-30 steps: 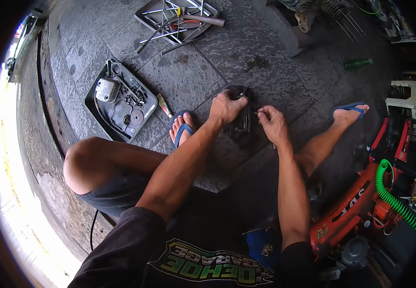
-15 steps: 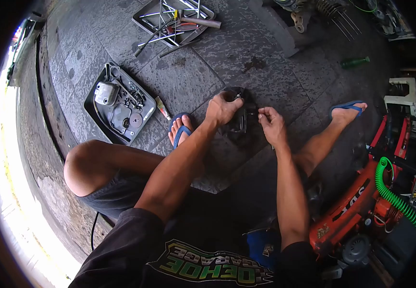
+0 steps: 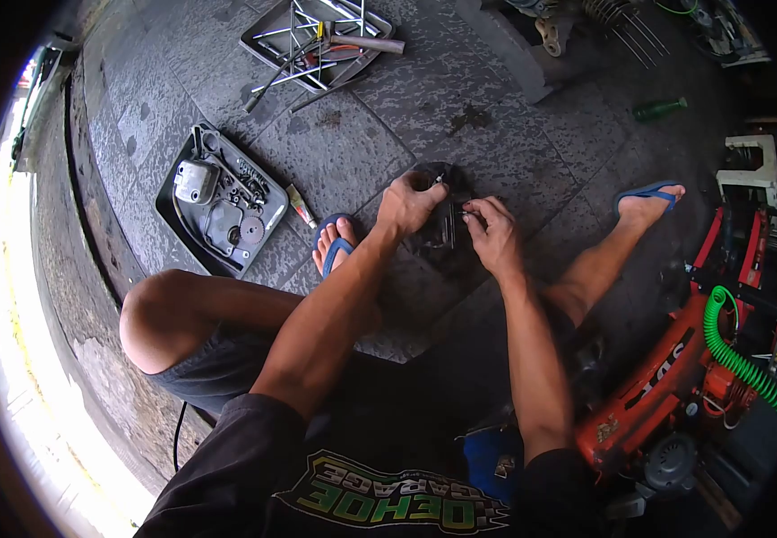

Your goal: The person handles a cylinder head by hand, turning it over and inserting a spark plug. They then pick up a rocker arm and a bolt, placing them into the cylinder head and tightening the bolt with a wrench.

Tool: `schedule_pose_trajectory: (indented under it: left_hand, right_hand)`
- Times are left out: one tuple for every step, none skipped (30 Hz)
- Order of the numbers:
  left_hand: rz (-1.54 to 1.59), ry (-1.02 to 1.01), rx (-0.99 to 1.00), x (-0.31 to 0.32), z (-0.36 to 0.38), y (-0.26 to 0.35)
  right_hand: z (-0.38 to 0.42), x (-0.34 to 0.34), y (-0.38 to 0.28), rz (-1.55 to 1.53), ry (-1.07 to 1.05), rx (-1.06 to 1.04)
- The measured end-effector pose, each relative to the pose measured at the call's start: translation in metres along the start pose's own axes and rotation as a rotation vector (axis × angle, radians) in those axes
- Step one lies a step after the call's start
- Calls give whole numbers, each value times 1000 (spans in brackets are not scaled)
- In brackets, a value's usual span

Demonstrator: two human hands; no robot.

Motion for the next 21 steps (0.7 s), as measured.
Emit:
schedule_pose_trajectory:
  left_hand:
    - [0, -1, 0, 0, -1, -2]
    - [19, -5, 4, 0, -1, -3]
    - [38, -12, 10, -1, -1, -2]
    - [38, -17, 12, -1, -1, 0]
    - [43, -8, 12, -2, 0, 0]
    - [47, 0, 12, -4, 1, 0]
    - [48, -7, 17, -3, 0, -3]
    - [60, 1, 14, -3, -1, -7]
    - [73, 5, 12, -3, -2, -11]
    - [74, -11, 19, -5, -2, -12]
    - [90, -42, -3, -7, -1, -16]
    - [106, -71, -24, -11, 0, -18]
    - [94, -116, -28, -18, 5, -9]
    - [91, -121, -25, -21, -1, -21]
    - [230, -193, -97, -16, -10, -44]
    - [368, -267, -174, -8, -12, -58]
    - [527, -281, -251, -4, -5, -51]
    - [519, -291, -256, -2, -5, -53]
    - [341, -271, -199, -6, -10, -52]
    - [167, -246, -140, -10, -14, -50]
    - [81, -205, -90, -11, -16, -47]
  right_hand:
    - [0, 1, -1, 6, 7, -11]
    - [0, 2, -1, 6, 8, -11]
    - [0, 3, -1, 0, 7, -9]
    - [0, 3, 0, -5, 8, -7]
    - [0, 3, 0, -3, 12, -3]
    - [0, 3, -1, 20, 21, -18]
    - [0, 3, -3, 44, 31, -33]
    - [2, 4, -3, 49, 39, -29]
    - [6, 5, -4, 13, 72, -4]
    - [10, 5, -2, -21, 106, 23]
    - [17, 6, 8, -34, 165, 38]
    - [26, 10, 18, -28, 177, 45]
    - [39, 10, 50, -131, 302, 302]
    - [58, 18, 86, -240, 420, 560]
    - [78, 42, 139, -253, 342, 786]
    - [83, 46, 143, -259, 347, 794]
    - [91, 63, 148, -219, 153, 896]
    - [101, 80, 153, -180, -43, 991]
    - [98, 80, 150, -4, 31, 911]
    - [100, 84, 151, -8, 35, 913]
    - [94, 73, 135, 217, 88, 846]
Point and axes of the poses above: each hand's wrist, its own z-axis away from the middle knuckle, its own x-axis out of the palm, y = z × x, the point moved 7 cm from there along -z, towards the middle knuckle, and after that the axes turned 5 degrees about x, right-handed, at the moved point
